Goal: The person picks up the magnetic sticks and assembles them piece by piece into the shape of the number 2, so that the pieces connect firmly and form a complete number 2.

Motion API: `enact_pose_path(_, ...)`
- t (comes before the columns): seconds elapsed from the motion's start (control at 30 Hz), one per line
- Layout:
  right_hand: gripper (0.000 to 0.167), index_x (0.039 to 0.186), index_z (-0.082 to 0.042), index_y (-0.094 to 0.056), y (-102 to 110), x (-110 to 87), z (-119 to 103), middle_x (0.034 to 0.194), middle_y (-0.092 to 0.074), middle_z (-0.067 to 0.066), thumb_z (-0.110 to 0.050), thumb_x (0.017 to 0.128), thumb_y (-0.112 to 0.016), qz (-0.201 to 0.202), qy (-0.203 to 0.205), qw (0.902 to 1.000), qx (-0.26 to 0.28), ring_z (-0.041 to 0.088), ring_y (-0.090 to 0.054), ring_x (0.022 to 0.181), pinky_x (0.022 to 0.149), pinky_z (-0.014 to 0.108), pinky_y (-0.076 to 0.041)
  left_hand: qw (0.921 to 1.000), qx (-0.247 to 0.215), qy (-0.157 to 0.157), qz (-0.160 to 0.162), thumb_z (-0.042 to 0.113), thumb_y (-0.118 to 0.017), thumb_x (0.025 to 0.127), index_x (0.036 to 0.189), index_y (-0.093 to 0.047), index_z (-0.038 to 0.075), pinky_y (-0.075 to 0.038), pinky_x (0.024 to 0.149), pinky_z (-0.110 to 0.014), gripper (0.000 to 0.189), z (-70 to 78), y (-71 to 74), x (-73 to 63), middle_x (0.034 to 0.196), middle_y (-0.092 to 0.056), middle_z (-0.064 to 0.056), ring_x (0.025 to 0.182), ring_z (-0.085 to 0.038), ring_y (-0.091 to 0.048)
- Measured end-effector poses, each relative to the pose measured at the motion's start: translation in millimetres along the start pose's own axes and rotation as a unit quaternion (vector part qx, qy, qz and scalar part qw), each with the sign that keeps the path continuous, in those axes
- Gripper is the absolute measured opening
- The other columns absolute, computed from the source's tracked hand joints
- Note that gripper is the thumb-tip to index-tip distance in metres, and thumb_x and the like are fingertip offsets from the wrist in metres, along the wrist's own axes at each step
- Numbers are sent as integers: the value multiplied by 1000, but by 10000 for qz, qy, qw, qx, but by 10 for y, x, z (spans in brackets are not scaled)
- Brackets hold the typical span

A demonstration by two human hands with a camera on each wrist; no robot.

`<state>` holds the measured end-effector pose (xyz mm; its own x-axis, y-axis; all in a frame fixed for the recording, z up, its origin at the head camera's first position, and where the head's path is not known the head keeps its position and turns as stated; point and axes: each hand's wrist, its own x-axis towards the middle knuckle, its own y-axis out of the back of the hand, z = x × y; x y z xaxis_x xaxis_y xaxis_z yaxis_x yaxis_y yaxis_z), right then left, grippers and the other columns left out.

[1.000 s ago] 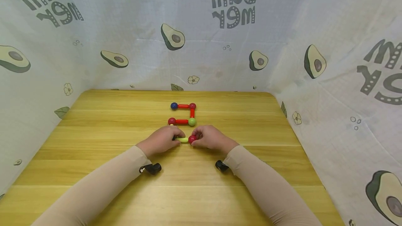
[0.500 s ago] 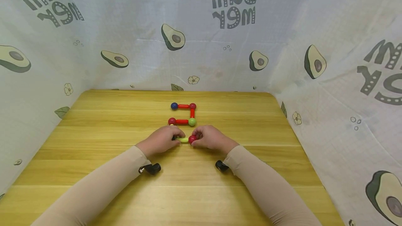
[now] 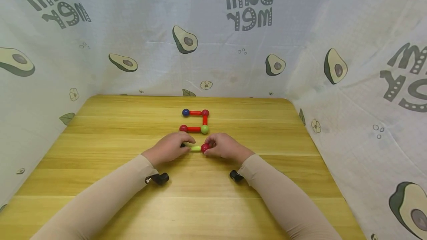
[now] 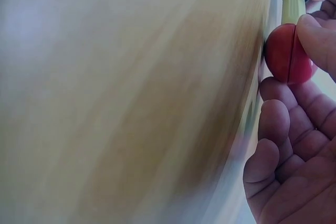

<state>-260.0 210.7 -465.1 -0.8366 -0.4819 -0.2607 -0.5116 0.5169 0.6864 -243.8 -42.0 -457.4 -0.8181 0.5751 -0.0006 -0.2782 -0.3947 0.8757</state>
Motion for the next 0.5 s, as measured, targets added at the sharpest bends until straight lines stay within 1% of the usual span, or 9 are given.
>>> enact_pose_path(0.2, 31, 118, -11, -72, 11, -13, 1, 104, -72, 1, -25, 93, -82, 13, -46, 10000, 3, 18, -64, 94, 90, 35, -56, 9997, -121, 119, 160, 23, -70, 103, 132, -72, 15, -50, 113, -44, 30, -80, 65, -31, 133, -71, -1, 126, -23, -65)
enact_pose_path(0.4, 32, 120, -11, -72, 33, -39, 20, 107, -73, 1, -26, 94, -82, -1, -158, 9999, 32, 18, -64, 97, 93, 37, -56, 9989, -127, 349, 283, 26, -68, 104, 138, -68, 16, -46, 118, -48, 35, -204, 162, -117, 142, -67, -2, 137, -26, -60)
enact_pose_path(0.5, 33, 121, -10, -72, 59, -63, 39, 107, -73, 1, -27, 95, -81, 91, -132, 9998, -115, 18, -64, 98, 94, 38, -57, 9985, -41, 407, 373, 28, -68, 105, 140, -66, 16, -44, 119, -49, 37, -268, 214, -166, 145, -64, -3, 140, -27, -58)
